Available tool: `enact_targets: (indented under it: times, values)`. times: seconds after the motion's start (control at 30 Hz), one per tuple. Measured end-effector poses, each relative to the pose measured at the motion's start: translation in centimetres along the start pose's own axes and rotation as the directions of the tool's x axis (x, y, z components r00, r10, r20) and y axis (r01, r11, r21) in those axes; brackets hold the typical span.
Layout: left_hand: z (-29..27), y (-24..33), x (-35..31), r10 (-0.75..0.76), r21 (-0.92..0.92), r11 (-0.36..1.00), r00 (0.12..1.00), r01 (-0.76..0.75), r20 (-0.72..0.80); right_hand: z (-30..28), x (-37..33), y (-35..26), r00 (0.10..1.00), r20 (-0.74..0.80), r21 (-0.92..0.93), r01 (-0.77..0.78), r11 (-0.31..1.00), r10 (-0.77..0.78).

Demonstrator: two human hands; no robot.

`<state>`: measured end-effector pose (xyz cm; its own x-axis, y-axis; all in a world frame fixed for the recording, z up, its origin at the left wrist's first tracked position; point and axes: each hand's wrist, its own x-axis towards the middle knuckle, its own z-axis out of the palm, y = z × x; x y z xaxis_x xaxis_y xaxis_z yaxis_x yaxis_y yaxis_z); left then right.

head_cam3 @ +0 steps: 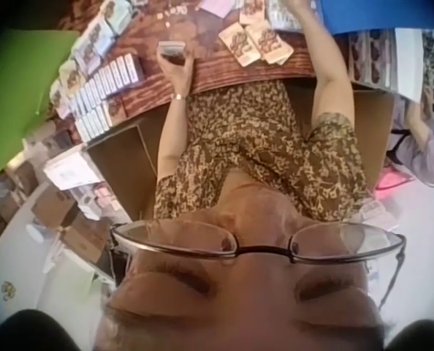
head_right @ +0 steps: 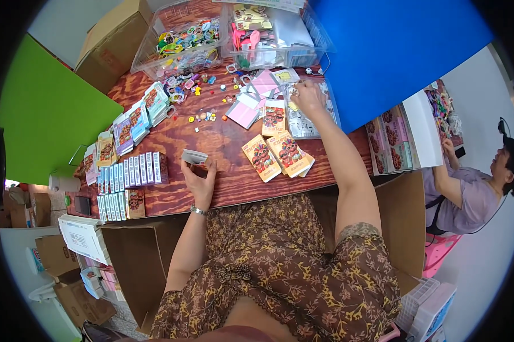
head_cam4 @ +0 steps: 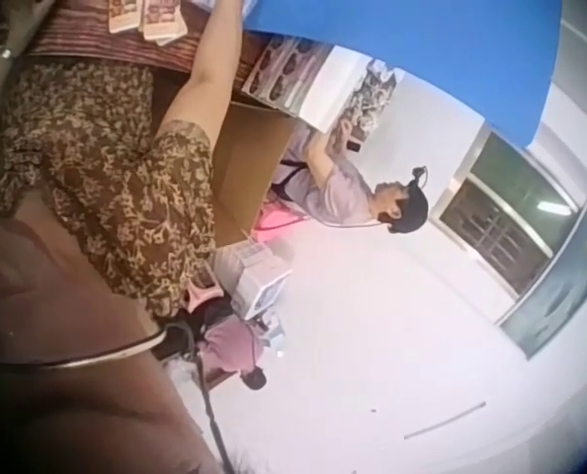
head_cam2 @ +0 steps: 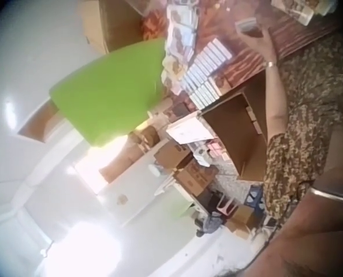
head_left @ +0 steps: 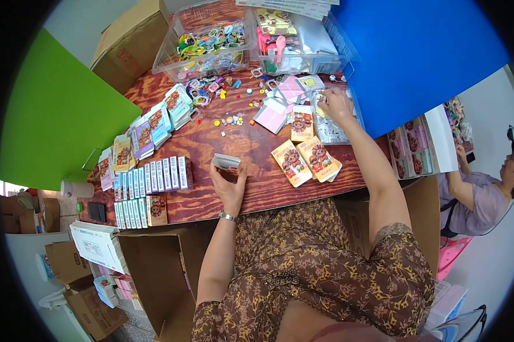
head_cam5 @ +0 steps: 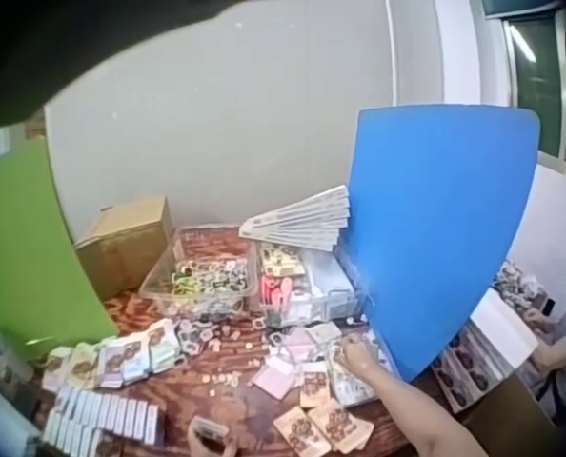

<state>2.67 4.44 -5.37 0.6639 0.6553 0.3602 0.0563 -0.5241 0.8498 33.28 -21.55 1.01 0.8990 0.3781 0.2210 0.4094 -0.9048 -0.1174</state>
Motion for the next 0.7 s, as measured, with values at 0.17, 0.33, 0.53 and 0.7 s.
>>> enact_targets:
  times: [0.17, 0.33, 0.53, 0.7]
  values:
    - [0.2, 0.5, 0.2, 0.025, 0.018, 1.0, 1.0, -0.025, -0.004, 0.0, 0.9, 1.9, 1.0, -0.01, 0.13, -0.016, 0.991, 0.018]
    - [-0.2, -0.1, 0.0, 0.023, 0.084, 0.996, 0.999, -0.025, 0.022, -2.8, 0.1, 2.0, 0.989, 0.056, 0.31, -0.145, 0.94, 0.134]
    - [-0.2, -0.2, 0.0, 0.044, 0.088, 0.995, 0.999, -0.046, 0.016, -5.4, -1.1, 3.1, 0.965, 0.093, 0.507, 0.167, 0.846, -0.246]
    - [-0.2, 0.2, 0.1, 0.03, 0.065, 0.997, 0.999, -0.032, 0.031, -3.4, -3.7, 3.1, 0.88, 0.256, 0.46, 0.254, 0.851, -0.401]
